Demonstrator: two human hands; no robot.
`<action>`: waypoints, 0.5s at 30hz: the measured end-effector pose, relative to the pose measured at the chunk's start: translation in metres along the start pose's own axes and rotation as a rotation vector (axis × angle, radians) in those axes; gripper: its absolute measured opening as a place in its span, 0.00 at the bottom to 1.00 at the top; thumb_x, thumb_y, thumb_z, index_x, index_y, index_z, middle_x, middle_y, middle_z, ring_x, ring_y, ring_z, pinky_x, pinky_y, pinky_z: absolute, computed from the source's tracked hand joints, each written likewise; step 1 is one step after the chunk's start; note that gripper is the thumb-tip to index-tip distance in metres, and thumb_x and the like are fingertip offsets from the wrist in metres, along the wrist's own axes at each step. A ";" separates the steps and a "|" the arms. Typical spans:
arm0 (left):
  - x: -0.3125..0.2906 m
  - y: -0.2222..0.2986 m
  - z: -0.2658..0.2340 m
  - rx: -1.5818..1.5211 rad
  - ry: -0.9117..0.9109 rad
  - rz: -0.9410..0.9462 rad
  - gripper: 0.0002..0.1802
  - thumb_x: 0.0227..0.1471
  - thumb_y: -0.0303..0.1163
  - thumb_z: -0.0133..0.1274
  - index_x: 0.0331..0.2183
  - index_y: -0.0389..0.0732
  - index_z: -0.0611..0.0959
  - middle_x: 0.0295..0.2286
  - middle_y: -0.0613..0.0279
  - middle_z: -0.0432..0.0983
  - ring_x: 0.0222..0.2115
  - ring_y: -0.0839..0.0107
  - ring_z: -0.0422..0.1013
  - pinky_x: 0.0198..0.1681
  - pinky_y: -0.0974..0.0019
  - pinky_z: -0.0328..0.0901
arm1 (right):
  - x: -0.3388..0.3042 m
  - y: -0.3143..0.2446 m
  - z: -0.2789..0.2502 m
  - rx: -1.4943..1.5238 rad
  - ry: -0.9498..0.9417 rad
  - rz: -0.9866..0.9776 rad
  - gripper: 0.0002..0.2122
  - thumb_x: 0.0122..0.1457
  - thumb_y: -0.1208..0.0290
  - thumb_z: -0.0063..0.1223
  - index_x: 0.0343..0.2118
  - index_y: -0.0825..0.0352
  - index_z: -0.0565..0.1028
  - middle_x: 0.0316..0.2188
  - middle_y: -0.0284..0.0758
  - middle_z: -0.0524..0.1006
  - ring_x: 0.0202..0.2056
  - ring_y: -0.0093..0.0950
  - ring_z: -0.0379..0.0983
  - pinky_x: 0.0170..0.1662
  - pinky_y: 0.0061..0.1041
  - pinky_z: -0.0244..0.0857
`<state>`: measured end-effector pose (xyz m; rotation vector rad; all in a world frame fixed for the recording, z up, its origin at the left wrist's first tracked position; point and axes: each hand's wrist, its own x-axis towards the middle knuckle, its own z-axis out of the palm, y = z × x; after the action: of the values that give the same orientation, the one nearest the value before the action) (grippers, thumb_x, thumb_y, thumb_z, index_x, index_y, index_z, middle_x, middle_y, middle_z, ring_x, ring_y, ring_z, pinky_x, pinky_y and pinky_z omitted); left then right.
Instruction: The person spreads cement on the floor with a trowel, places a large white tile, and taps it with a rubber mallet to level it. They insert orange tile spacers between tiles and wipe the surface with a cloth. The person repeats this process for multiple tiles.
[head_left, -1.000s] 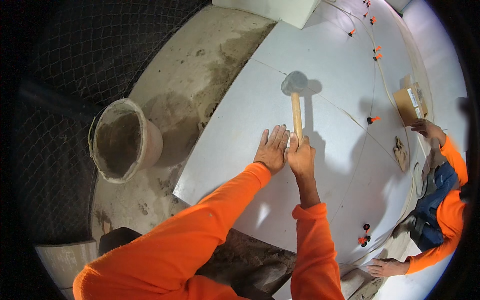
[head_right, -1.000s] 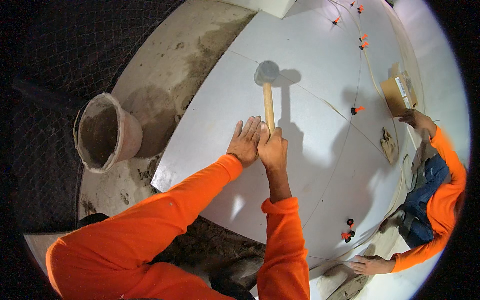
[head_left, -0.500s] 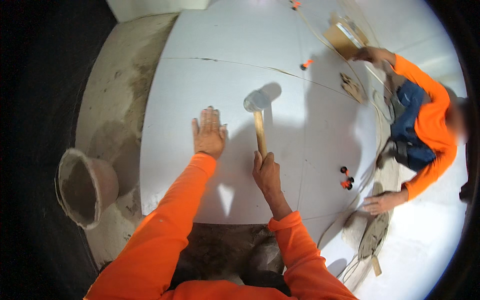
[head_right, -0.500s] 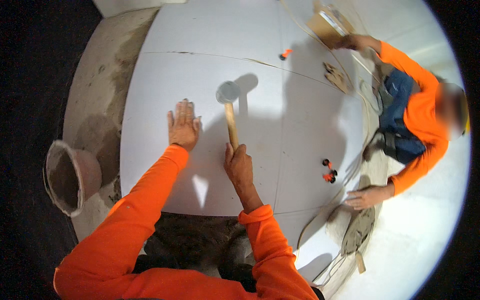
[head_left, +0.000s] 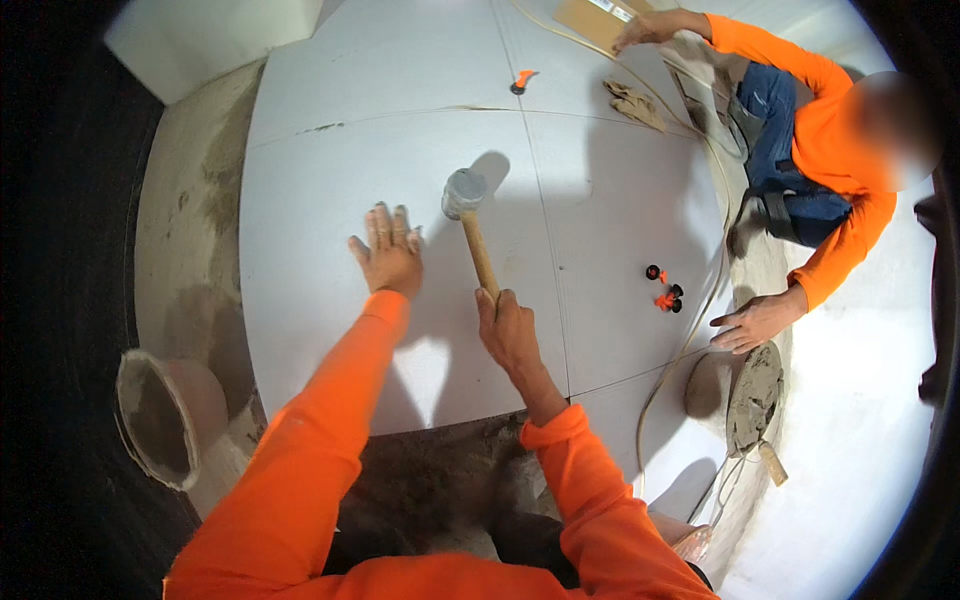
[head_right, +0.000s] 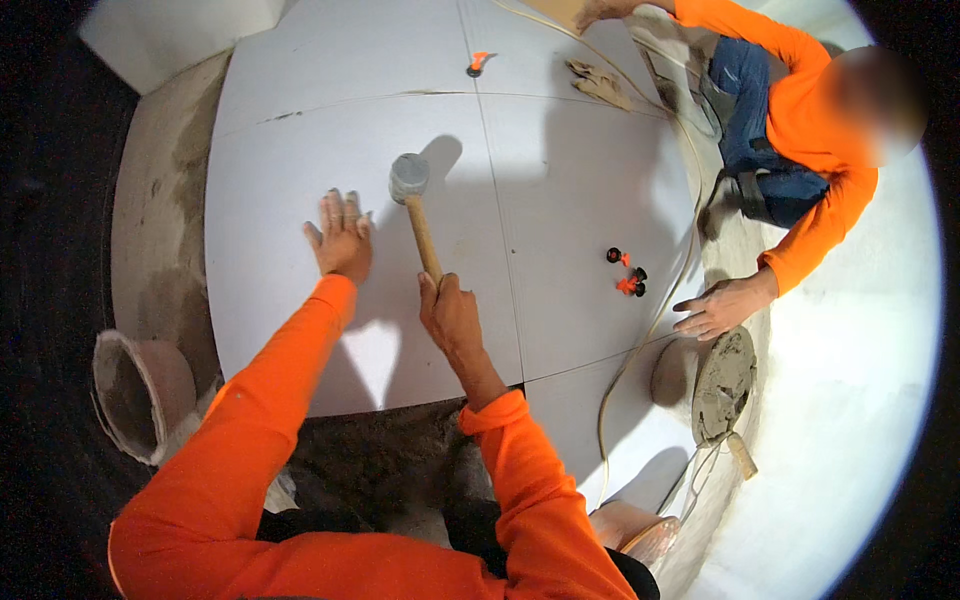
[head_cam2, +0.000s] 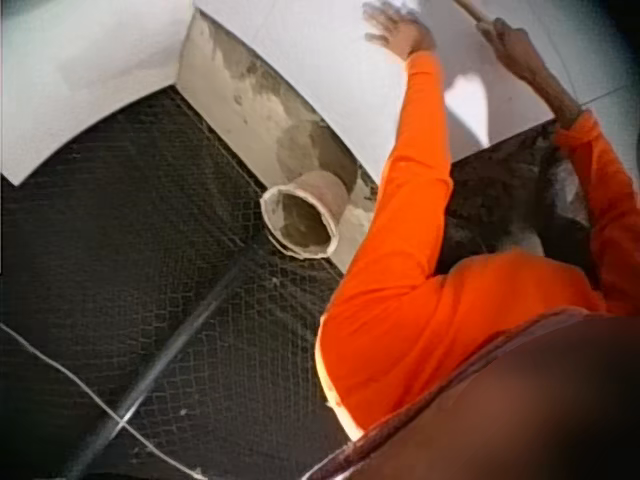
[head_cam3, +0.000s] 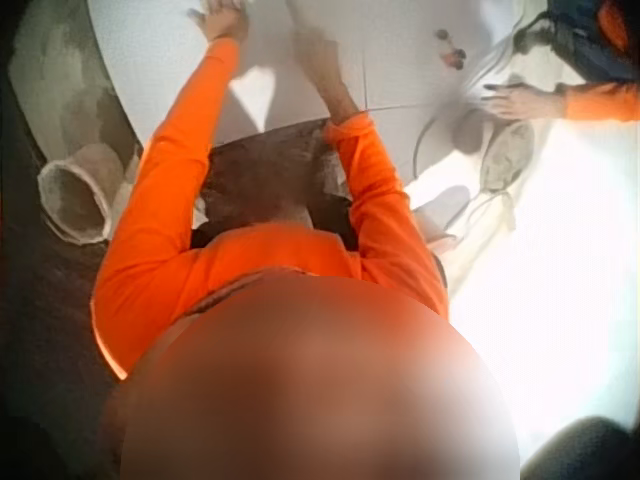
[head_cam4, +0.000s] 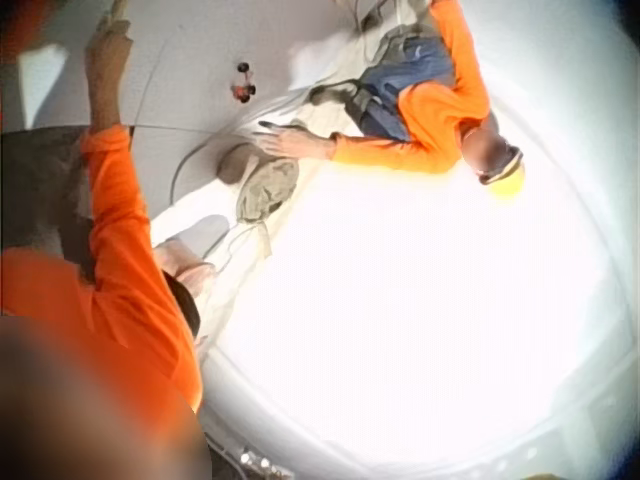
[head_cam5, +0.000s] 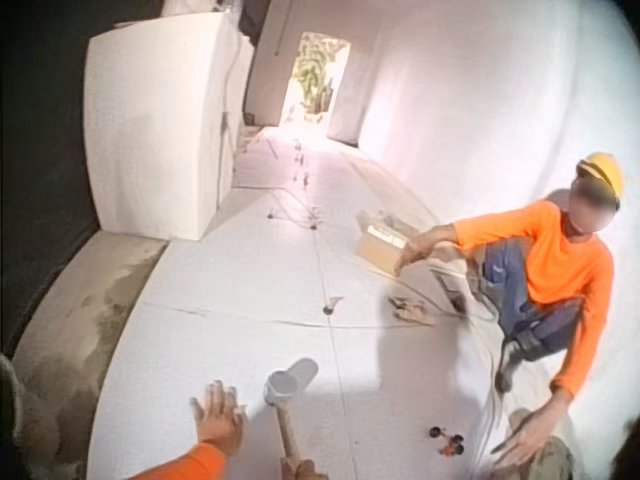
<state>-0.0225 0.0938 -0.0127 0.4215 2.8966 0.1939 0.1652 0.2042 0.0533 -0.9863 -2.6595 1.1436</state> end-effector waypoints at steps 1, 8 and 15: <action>0.001 0.018 0.003 -0.011 0.013 0.004 0.34 0.75 0.50 0.28 0.74 0.50 0.54 0.76 0.58 0.39 0.77 0.57 0.35 0.74 0.31 0.34 | -0.004 -0.002 -0.002 0.055 0.020 -0.005 0.19 0.73 0.58 0.53 0.34 0.72 0.67 0.16 0.53 0.74 0.20 0.58 0.76 0.21 0.48 0.67; 0.002 0.056 0.006 0.053 0.089 -0.070 0.34 0.74 0.52 0.32 0.74 0.54 0.56 0.75 0.57 0.41 0.76 0.57 0.37 0.73 0.29 0.36 | -0.018 -0.002 -0.003 -0.116 0.063 0.156 0.17 0.72 0.60 0.54 0.36 0.72 0.67 0.16 0.48 0.75 0.19 0.51 0.78 0.21 0.44 0.69; 0.004 0.065 -0.007 0.168 -0.017 -0.129 0.35 0.74 0.54 0.31 0.75 0.55 0.51 0.76 0.59 0.39 0.77 0.62 0.34 0.75 0.34 0.36 | 0.005 -0.006 -0.008 0.056 0.118 0.103 0.18 0.71 0.60 0.56 0.36 0.72 0.67 0.17 0.53 0.75 0.22 0.57 0.78 0.21 0.49 0.69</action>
<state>-0.0110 0.1563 0.0040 0.2596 2.9214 -0.0727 0.1608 0.2086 0.0624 -1.1547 -2.4983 1.1334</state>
